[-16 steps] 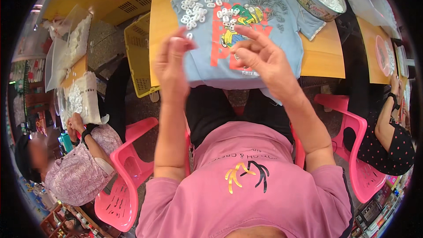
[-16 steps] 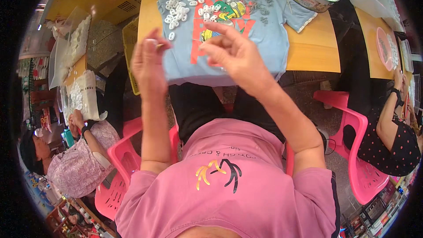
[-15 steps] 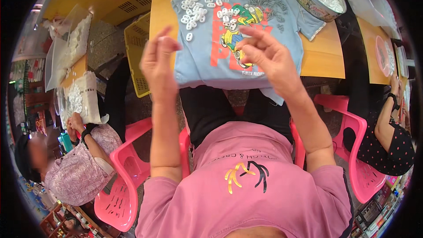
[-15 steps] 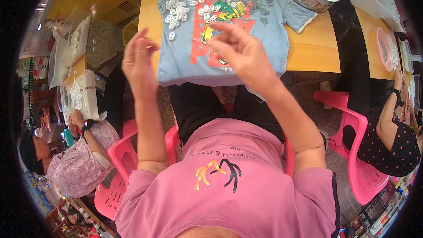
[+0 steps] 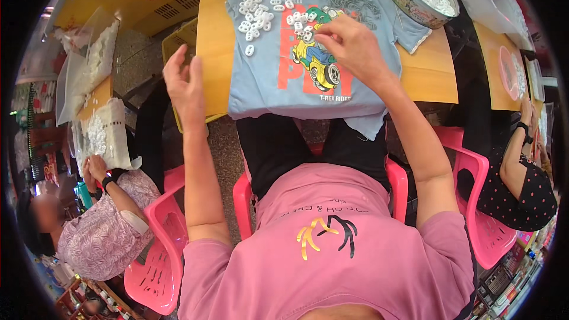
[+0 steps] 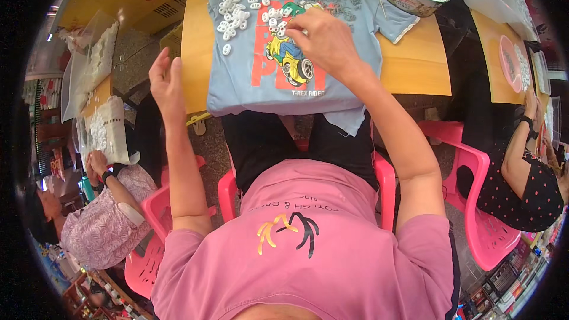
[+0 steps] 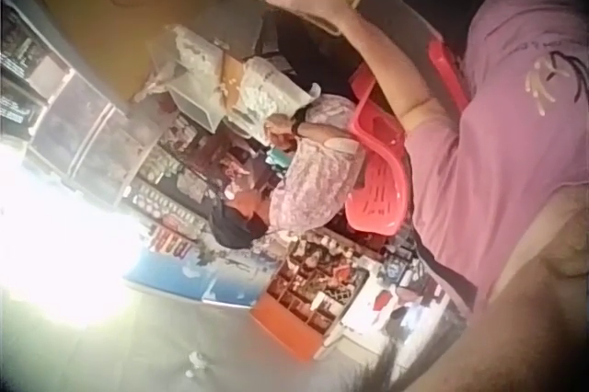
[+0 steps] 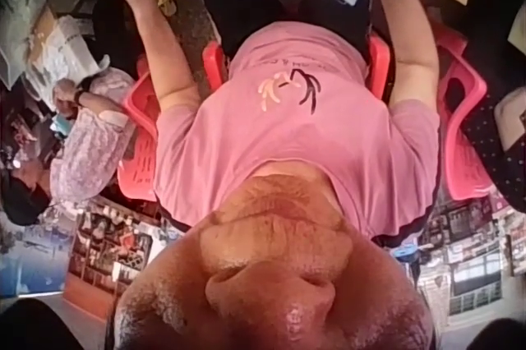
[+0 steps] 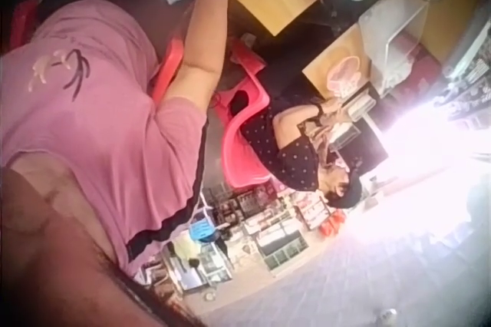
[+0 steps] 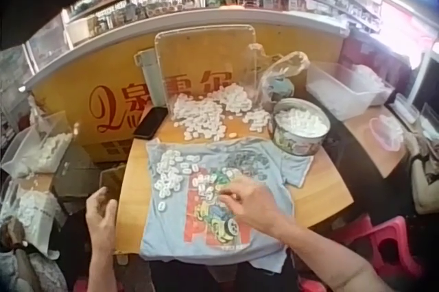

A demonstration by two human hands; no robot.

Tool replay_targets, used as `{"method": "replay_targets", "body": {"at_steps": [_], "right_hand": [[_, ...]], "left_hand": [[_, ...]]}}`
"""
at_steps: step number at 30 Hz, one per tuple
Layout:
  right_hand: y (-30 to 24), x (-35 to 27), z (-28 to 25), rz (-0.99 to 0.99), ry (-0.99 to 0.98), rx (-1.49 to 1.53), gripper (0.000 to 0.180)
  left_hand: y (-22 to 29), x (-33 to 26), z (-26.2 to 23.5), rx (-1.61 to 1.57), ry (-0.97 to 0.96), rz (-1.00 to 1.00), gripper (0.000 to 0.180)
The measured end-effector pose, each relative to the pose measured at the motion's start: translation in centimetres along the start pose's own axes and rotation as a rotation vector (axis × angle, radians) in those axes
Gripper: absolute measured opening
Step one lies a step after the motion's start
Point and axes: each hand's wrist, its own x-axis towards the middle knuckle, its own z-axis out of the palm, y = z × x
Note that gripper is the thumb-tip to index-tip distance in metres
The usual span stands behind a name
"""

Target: Sorting white plastic buttons or fasteners for garment production.

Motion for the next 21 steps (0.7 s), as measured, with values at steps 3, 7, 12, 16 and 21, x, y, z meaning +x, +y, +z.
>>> {"method": "replay_targets", "body": {"at_steps": [3, 7, 12, 16, 21], "right_hand": [[-0.5, 0.9, 0.9, -0.018, -0.023, -0.178, 0.021], [-0.4, 1.3, 1.7, -0.063, -0.005, -0.268, 0.021], [-0.2, 1.6, 1.7, -0.102, -0.010, -0.255, 0.014], [0.2, 1.4, 1.9, -0.153, 0.011, -0.246, 0.012], [-0.2, 1.1, 1.8, -0.161, 0.004, -0.237, 0.013]], "left_hand": [[2.6, -1.8, 2.4, -0.064, -0.053, 0.123, 0.033], [5.1, -3.7, 4.8, -0.124, -0.103, 0.166, 0.029], [6.0, -5.0, 6.7, -0.270, -0.252, 0.004, 0.020], [6.6, -5.4, 8.0, -0.337, -0.327, -0.040, 0.018], [6.5, -5.4, 8.4, -0.341, -0.339, -0.054, 0.017]]}}
